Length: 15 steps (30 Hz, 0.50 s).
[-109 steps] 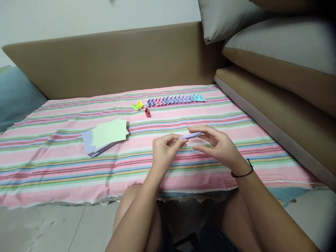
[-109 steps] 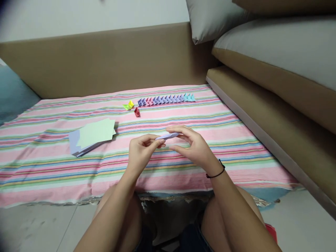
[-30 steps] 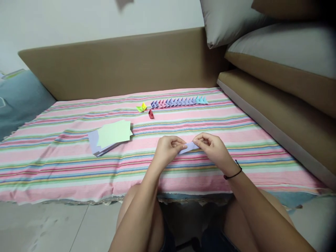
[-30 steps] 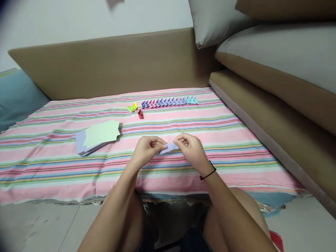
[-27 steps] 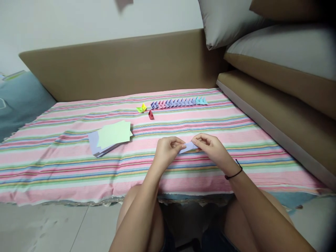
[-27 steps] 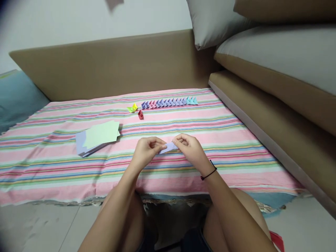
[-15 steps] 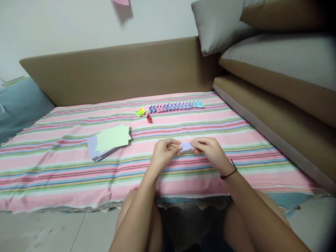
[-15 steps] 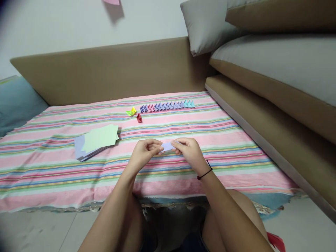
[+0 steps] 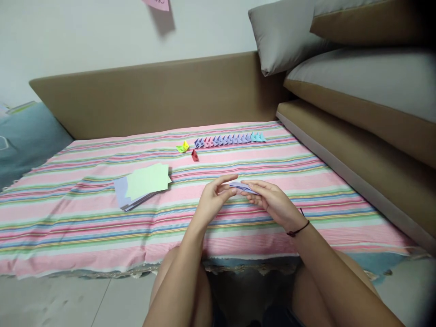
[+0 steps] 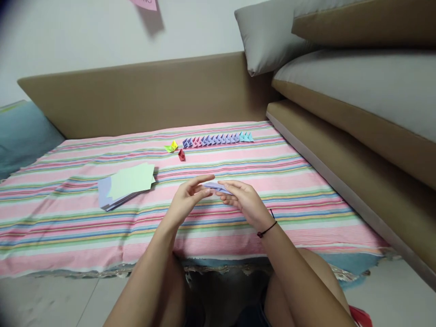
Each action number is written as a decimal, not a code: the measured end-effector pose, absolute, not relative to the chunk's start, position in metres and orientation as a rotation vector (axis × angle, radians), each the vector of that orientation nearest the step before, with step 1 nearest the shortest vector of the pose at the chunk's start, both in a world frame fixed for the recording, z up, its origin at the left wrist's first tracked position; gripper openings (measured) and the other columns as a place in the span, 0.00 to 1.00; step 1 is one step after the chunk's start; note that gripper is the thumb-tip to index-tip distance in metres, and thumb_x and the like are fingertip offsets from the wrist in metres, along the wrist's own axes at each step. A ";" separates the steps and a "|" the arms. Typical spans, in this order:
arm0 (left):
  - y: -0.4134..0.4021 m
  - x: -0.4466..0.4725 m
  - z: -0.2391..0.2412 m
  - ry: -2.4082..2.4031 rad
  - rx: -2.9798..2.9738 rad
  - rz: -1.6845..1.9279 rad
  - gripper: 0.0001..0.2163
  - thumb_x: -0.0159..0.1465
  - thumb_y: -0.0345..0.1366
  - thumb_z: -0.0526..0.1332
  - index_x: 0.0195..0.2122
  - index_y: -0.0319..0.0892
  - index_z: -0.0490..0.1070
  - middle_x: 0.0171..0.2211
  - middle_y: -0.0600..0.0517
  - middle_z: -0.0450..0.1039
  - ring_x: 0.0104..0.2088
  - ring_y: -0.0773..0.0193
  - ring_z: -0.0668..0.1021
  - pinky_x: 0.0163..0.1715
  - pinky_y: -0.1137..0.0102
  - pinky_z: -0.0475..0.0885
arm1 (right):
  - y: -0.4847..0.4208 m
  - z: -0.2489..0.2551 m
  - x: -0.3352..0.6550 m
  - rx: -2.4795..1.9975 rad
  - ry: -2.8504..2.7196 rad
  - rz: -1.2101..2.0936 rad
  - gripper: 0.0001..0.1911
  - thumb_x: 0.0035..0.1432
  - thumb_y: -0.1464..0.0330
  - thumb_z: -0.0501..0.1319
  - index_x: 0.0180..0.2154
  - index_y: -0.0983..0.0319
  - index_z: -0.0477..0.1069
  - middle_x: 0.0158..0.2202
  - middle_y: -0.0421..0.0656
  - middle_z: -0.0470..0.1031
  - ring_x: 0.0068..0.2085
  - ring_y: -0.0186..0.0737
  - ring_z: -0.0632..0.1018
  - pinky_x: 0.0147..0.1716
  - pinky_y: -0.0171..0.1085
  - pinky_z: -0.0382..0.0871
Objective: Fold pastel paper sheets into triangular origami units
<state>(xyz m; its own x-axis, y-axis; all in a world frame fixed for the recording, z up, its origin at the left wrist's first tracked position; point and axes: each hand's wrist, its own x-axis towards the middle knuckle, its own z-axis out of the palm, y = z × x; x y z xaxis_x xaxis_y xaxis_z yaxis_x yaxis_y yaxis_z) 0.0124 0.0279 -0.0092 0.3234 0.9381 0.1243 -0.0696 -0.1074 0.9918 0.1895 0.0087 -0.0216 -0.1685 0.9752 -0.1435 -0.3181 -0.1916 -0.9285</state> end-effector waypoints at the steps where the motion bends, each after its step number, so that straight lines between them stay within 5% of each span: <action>1: 0.028 0.014 -0.009 0.877 1.370 1.081 0.17 0.54 0.38 0.65 0.45 0.39 0.73 0.42 0.45 0.77 0.41 0.59 0.78 0.43 0.66 0.73 | 0.008 -0.020 0.188 -0.984 -0.976 1.604 0.15 0.55 0.62 0.62 0.42 0.63 0.75 0.34 0.46 0.79 0.29 0.32 0.77 0.33 0.32 0.72; 6: 0.026 0.017 -0.009 0.974 1.266 1.141 0.13 0.55 0.41 0.64 0.36 0.36 0.75 0.31 0.48 0.77 0.35 0.62 0.78 0.39 0.68 0.74 | 0.005 -0.015 0.187 -0.959 -1.044 1.679 0.14 0.56 0.60 0.61 0.37 0.64 0.75 0.36 0.48 0.79 0.31 0.33 0.78 0.33 0.32 0.73; 15: 0.028 0.016 -0.016 0.967 1.498 1.044 0.14 0.59 0.36 0.59 0.45 0.39 0.75 0.42 0.47 0.76 0.39 0.61 0.76 0.43 0.66 0.71 | 0.004 -0.012 0.189 -1.221 -1.067 1.637 0.11 0.60 0.65 0.56 0.36 0.65 0.73 0.31 0.50 0.80 0.30 0.40 0.81 0.32 0.36 0.76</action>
